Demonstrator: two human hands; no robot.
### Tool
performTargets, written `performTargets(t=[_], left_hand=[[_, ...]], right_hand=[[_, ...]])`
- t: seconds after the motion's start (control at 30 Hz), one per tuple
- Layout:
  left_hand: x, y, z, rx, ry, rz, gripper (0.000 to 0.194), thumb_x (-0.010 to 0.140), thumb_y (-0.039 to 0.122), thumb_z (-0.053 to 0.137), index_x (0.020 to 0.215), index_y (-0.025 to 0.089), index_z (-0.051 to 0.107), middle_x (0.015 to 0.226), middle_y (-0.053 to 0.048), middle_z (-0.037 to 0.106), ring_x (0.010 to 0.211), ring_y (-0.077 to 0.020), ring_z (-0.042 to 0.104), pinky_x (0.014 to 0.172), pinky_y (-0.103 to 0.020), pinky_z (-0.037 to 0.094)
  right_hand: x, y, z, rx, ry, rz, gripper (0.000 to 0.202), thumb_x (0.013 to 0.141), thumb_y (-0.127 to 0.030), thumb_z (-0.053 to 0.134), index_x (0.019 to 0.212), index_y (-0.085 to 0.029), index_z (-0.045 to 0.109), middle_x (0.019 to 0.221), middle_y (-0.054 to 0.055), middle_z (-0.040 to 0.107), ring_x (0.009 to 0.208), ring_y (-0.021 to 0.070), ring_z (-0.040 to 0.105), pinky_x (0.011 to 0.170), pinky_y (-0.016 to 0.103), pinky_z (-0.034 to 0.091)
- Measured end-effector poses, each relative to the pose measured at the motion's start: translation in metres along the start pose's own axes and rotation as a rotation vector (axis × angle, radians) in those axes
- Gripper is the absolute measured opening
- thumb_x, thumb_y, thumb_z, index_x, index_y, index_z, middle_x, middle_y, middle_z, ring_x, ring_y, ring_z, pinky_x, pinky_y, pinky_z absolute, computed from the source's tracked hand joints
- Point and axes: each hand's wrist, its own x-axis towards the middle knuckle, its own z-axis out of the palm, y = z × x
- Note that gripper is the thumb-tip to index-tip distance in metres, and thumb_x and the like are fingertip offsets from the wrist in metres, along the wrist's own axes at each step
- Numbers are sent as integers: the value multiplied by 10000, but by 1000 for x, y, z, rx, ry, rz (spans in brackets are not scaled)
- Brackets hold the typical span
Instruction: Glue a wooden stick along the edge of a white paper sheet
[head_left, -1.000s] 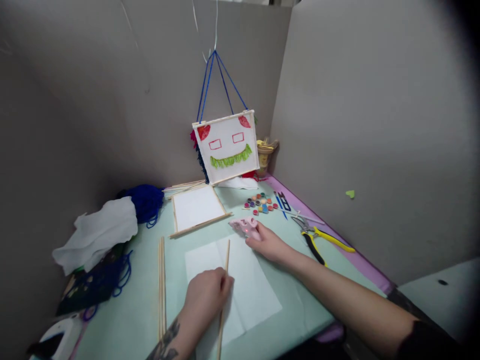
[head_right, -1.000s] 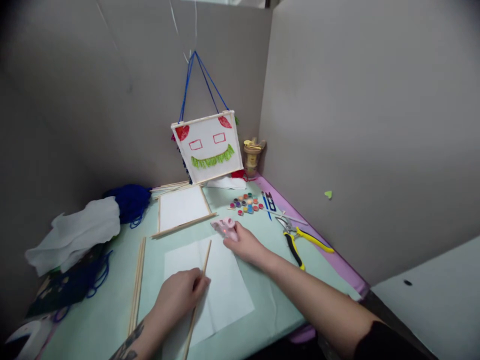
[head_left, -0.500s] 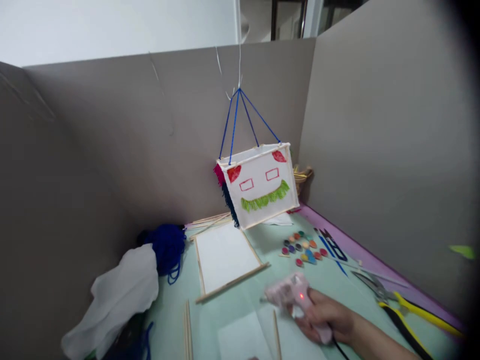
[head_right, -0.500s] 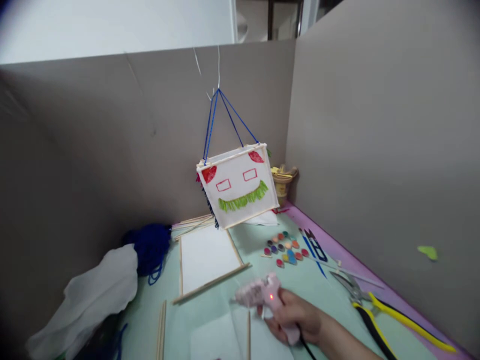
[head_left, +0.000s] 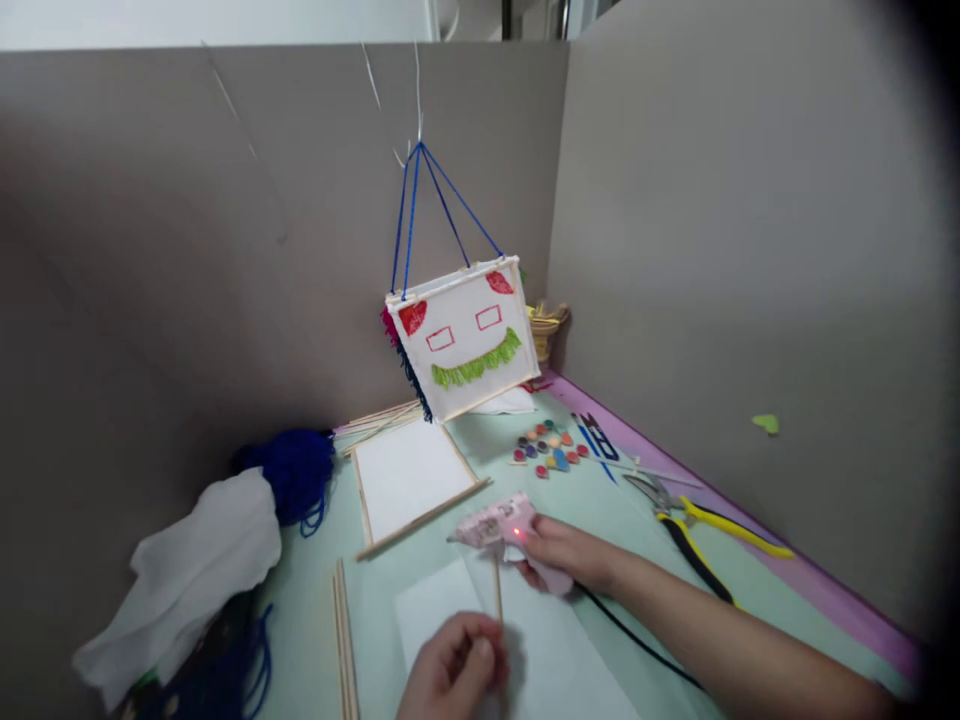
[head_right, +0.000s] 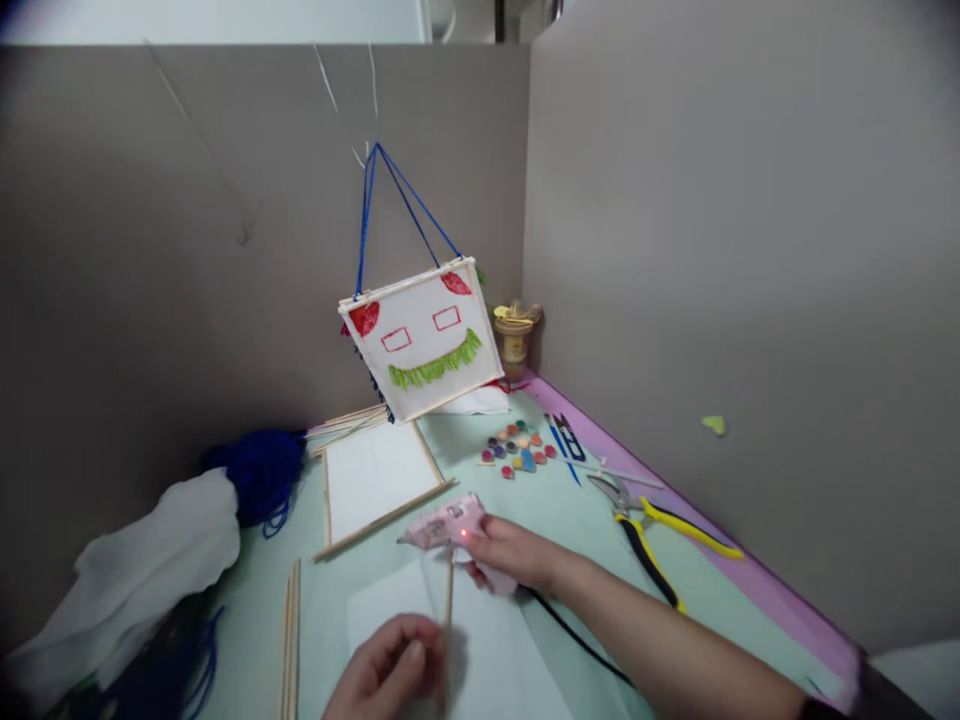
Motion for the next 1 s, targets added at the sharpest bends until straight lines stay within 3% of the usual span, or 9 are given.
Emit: performTargets(t=[0.13,0.23,0.3,0.4,0.53,0.67,0.83,0.93,1.0], left_hand=[[-9,8,23,79,121,122,598,611,536,766,1085,200,624,1087,-119,641,982,-249,572,862,-351,420],[-11,4,34,133,125,160,522,639,562,728,975,170,652,951,-95,666,932,-250,579,858,-358,432],[-12,-2,36,137,157,170,478,675,561,697,924,156,655,905,-85,668,920,-249,579,863,-356,433],[-12,-12,32,40,161,143,483,709,569,663,952,152,643,958,-92,664,957,-256,583,890,-362,424],[-10,-16,27,-90,157,88,454,726,557,656,944,159,637,964,-86,649,906,-226,595,831,-330,437],[-11,-12,34,-154,184,84,430,708,550,677,881,157,648,843,-53,628,786,-182,571,750,-291,430],[-16,-7,36,-144,167,22,451,692,560,688,892,157,656,861,-57,637,801,-192,565,789,-301,410],[-17,-8,32,-144,182,24,462,686,574,685,893,161,656,861,-55,640,816,-199,560,803,-303,398],[-17,-10,30,-160,178,30,453,701,575,671,897,167,656,865,-53,636,811,-195,555,796,-301,392]], right_hand=[[-23,-8,49,-186,121,-216,662,794,-717,442,1134,-164,567,956,83,631,842,206,581,737,336,468],[-39,-11,80,-357,78,-383,643,886,-661,285,1212,-165,533,1139,119,585,1102,248,514,938,387,400],[-45,-17,81,-524,68,-485,535,925,-565,304,1219,-172,516,1200,123,559,1124,234,503,954,369,387],[-46,-36,36,-799,208,-436,318,914,-409,428,1121,-195,541,1003,78,638,902,207,583,791,325,441],[-41,-58,-75,-1282,770,-133,158,873,-181,447,875,-181,605,942,92,645,915,214,548,803,303,373],[-34,-49,-148,-1318,803,-10,167,751,-56,529,875,-132,612,941,133,643,908,227,536,778,290,353],[-25,-41,-166,-1269,744,7,237,753,-49,520,953,-142,606,841,70,648,765,164,550,690,233,367],[-31,-55,-154,-1241,766,-55,246,824,-88,461,1019,-143,601,933,88,647,846,173,560,736,243,393],[-39,-65,-131,-1196,733,-146,265,877,-135,407,1057,-159,600,955,70,639,834,155,575,740,239,419]])
